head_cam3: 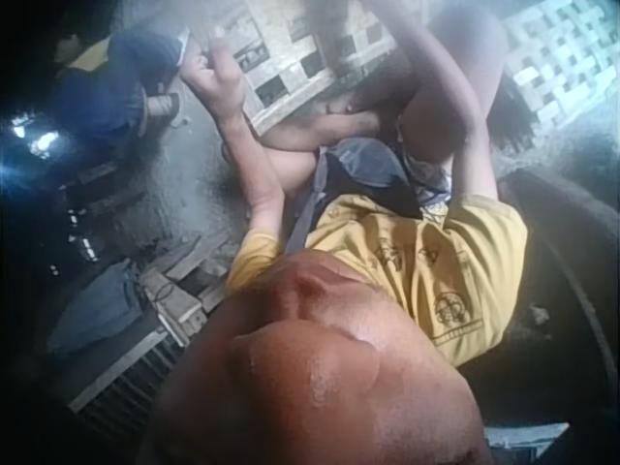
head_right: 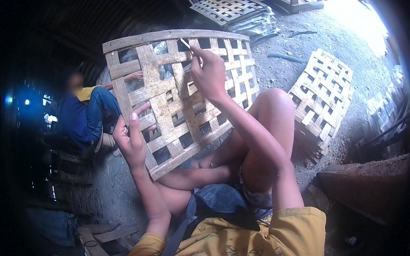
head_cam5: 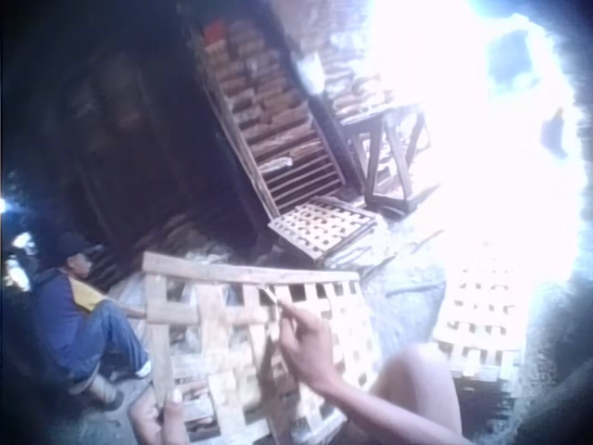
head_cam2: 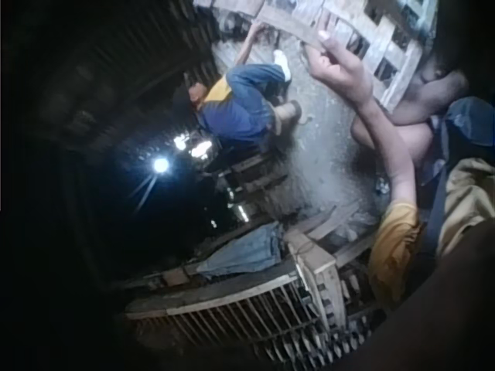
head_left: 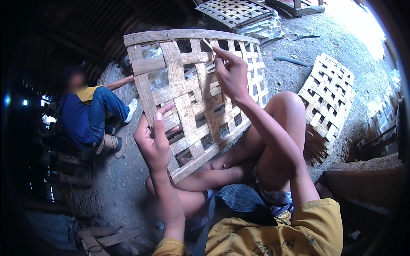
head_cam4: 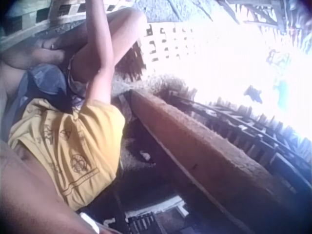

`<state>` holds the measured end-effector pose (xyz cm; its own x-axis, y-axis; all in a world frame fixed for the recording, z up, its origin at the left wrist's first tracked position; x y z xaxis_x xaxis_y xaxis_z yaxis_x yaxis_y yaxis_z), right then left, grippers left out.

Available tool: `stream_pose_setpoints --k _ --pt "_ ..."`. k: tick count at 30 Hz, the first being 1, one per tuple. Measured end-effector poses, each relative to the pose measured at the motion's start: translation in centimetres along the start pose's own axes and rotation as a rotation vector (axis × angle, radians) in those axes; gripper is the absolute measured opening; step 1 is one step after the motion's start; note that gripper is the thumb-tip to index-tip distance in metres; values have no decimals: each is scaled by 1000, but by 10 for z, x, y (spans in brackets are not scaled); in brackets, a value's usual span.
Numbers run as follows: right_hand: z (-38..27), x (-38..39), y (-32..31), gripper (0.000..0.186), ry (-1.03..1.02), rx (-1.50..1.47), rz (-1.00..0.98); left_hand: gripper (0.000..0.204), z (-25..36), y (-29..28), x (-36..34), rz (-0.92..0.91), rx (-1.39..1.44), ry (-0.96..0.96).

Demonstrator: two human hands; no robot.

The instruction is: The person sits on the floor and uses a small tool to scrape and smooth the surface of a wooden lattice panel. They hold the panel with one hand and work methodically across its surface, then place the panel down and cover it with a plastic sheet.

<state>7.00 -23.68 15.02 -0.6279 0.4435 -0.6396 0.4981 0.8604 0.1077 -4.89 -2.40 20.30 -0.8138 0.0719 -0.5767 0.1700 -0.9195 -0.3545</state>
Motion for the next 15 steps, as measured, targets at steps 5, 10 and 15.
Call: stream_pose_setpoints --k 5,10,15 --pt "10 -7 7 35 54 -65 17 35 5 1 -1 13 68 -37" --pt "9 -14 -3 35 156 -43 -116 35 0 1 -2 22 81 -53" --pt "0 -17 -5 22 -145 333 -67 35 0 -3 -1 13 41 -45"
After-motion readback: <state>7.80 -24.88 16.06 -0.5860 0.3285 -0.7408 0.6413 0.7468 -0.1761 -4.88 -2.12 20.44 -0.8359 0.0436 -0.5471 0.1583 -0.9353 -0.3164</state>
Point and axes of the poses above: each hand's wrist, its own x-axis away from the middle knuckle, its own y-axis out of the palm, z = x × y, the point moved 1 cm from there along -x, towards the middle knuckle, and after that the axes turned 1 degree about -x, right-handed, at the moved point
